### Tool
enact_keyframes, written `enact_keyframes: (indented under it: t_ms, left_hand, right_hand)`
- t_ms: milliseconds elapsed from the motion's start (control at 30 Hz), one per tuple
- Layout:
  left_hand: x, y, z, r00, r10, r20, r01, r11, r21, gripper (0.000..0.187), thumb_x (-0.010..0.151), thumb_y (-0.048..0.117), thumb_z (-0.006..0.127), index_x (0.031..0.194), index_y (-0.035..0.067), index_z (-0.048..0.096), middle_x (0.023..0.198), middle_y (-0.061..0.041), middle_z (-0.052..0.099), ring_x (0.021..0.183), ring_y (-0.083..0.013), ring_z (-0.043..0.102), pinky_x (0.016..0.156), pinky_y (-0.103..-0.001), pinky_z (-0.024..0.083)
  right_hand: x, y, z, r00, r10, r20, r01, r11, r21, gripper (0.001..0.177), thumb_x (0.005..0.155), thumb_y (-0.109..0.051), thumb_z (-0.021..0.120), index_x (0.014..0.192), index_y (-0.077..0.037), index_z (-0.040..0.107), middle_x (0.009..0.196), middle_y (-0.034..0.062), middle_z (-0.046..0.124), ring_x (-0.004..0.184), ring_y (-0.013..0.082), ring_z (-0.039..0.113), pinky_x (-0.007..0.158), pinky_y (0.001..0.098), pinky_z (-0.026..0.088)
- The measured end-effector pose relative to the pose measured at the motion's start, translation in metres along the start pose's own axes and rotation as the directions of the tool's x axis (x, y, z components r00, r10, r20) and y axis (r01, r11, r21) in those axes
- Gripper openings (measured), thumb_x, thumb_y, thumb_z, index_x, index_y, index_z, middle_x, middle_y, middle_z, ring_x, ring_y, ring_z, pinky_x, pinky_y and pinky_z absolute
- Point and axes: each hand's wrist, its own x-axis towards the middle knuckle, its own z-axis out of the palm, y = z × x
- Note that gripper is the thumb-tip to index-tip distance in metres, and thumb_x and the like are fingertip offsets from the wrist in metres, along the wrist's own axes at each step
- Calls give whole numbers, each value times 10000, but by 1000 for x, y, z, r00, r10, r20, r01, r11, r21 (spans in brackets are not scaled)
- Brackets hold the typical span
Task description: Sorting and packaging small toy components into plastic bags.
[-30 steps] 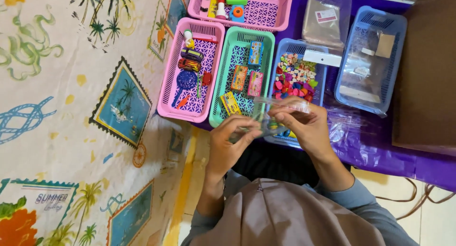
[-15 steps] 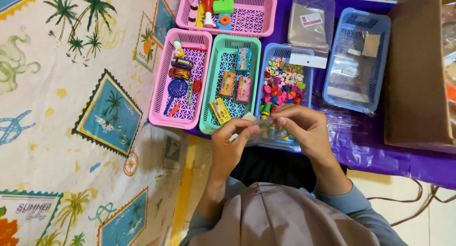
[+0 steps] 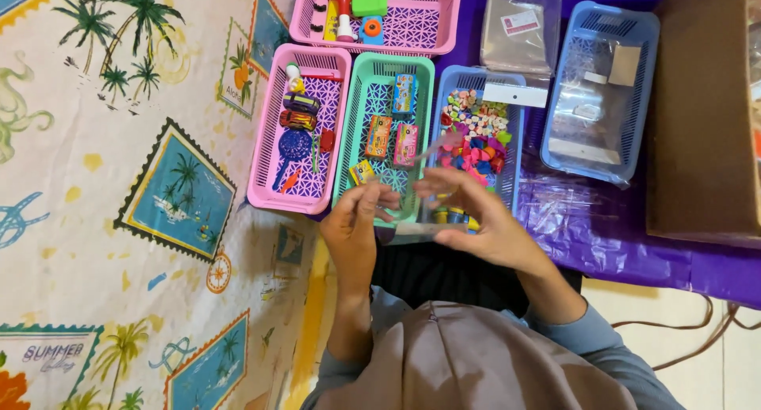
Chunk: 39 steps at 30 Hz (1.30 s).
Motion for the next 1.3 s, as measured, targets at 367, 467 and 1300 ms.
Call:
enact_keyframes:
  t_ms: [367,467,1300]
  left_hand:
    - [4,-13,-37,965,48,-256,-42,999,28,266,1078,176,529,1012,-14,704,865,-185,754,732,-250,763,607,-335,645]
    - [7,-22,-58,940,38,-339,-30,999,29,267,1084,185,521,1012,-3,697,844,-170,743,683,-228,752,560,-306,638]
    - [6,-59,-148,905,104,-413,32,950,310,313,1133,165,423,1013,19,672,882,-114,741,738,-175,710,522,-246,565]
  right_hand:
    - [14,30,63,984,174,-45,-171,983,64,95,853,-9,802,815,17,719,707,142,761,440,188,713,433,246,580]
    - [17,34,68,960,268,77,-268,963,-11,168,870,-70,795,1009,-18,717,703,138,772,505,190,730,477,264,597]
    - [205,142,66,911,-126,394,413,292,-863,201,728,-209,860,874,-135,743,767,37,682,817,298,614,659,410,509]
